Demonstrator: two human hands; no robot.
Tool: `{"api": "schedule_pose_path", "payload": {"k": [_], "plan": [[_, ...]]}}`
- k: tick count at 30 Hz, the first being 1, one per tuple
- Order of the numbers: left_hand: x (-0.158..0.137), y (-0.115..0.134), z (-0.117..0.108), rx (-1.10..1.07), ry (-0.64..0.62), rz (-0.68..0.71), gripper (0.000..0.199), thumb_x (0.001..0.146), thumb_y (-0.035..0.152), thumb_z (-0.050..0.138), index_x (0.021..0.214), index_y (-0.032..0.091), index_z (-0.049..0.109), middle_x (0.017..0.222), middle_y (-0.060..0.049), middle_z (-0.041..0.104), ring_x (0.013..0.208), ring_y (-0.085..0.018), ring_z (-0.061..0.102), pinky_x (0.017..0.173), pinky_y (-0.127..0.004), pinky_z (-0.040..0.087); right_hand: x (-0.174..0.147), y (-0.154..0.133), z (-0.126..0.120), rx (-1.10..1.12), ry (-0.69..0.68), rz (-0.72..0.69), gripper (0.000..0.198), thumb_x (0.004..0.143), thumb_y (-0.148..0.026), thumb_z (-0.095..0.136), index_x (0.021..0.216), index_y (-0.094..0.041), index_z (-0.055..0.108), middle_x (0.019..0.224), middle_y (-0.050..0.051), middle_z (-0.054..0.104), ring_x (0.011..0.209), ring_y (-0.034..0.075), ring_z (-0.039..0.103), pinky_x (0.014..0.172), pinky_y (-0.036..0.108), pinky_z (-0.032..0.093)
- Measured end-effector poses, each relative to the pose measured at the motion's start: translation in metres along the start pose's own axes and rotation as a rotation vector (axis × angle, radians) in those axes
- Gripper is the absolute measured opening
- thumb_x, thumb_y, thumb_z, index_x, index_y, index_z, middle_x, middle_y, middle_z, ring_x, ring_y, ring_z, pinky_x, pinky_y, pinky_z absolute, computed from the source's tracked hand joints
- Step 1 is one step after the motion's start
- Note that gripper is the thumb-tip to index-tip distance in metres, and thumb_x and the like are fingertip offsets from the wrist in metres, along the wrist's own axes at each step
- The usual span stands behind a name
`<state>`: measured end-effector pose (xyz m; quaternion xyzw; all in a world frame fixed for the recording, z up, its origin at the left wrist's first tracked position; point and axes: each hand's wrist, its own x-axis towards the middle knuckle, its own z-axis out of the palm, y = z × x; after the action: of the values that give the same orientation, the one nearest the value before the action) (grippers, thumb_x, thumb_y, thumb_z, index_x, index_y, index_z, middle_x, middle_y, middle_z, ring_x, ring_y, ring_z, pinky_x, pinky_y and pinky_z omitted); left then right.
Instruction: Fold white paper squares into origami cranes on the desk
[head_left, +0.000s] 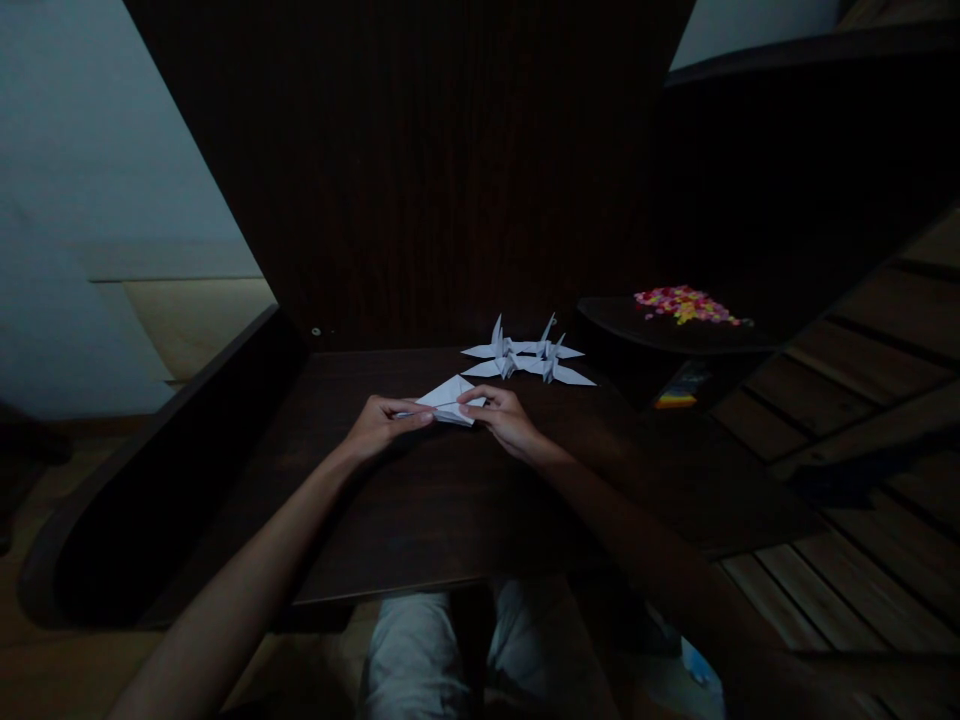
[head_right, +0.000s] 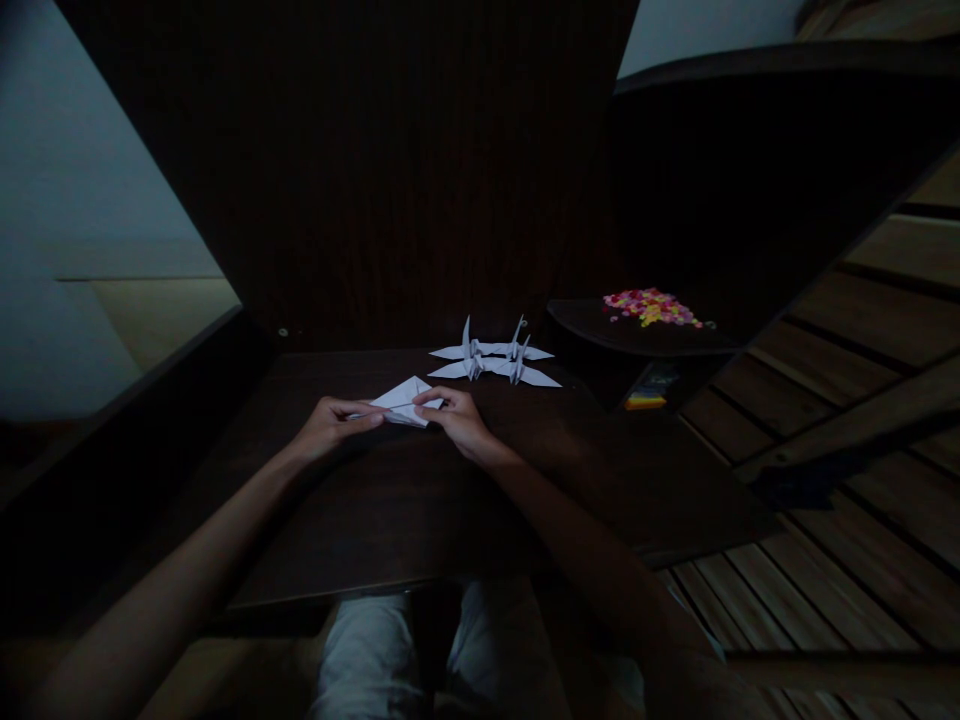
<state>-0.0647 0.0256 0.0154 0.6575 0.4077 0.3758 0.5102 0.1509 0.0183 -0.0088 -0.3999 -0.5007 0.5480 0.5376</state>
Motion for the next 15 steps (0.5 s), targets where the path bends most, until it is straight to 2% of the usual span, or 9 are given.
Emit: {"api": "schedule_pose_path", "payload": {"k": [4,8,12,15], "plan": [[0.001,-0.002,-0.001,-0.025,0.009,-0.014,0.041,0.06,0.048,0.08,0.083,0.014,0.077,0.101,-0.012,0.073,0.098,-0.03,0.064,0.09,-0.038,0.047,-0.001,-0.004,0.001,0.07,0.007,0.045,0.021,0.053,-0.024,0.08,0.07,-0.019,0.07,0.079,0.001,0.067,0.077,0.015,0.06,0.072,0.028,0.046],[0.002,-0.005,0.0,-0.083,0.048,-0.026,0.04,0.06,0.048,0.08,0.081,0.014,0.077,0.102,-0.013,0.072,0.1,-0.03,0.063,0.091,-0.037,0.046,-0.002,-0.009,0.001,0.164,-0.041,0.087,0.019,0.059,-0.029,0.077,0.072,-0.017,0.07,0.08,0.003,0.067,0.08,0.017,0.061,0.071,0.029,0.048],[0.004,-0.008,0.003,-0.218,0.092,-0.034,0.045,0.058,0.046,0.082,0.087,0.012,0.077,0.105,-0.013,0.072,0.099,-0.03,0.064,0.09,-0.039,0.047,-0.006,-0.011,0.003,0.19,-0.151,0.066,0.025,0.064,-0.035,0.076,0.078,-0.016,0.069,0.085,0.005,0.068,0.078,0.019,0.065,0.072,0.033,0.05],[0.004,-0.008,0.004,-0.314,0.131,-0.047,0.041,0.056,0.042,0.083,0.084,0.012,0.077,0.103,-0.015,0.072,0.095,-0.029,0.065,0.087,-0.039,0.049,-0.008,-0.009,0.002,0.106,-0.183,0.014,0.026,0.063,-0.031,0.079,0.083,-0.017,0.069,0.083,0.003,0.069,0.076,0.017,0.065,0.074,0.031,0.05]]}}
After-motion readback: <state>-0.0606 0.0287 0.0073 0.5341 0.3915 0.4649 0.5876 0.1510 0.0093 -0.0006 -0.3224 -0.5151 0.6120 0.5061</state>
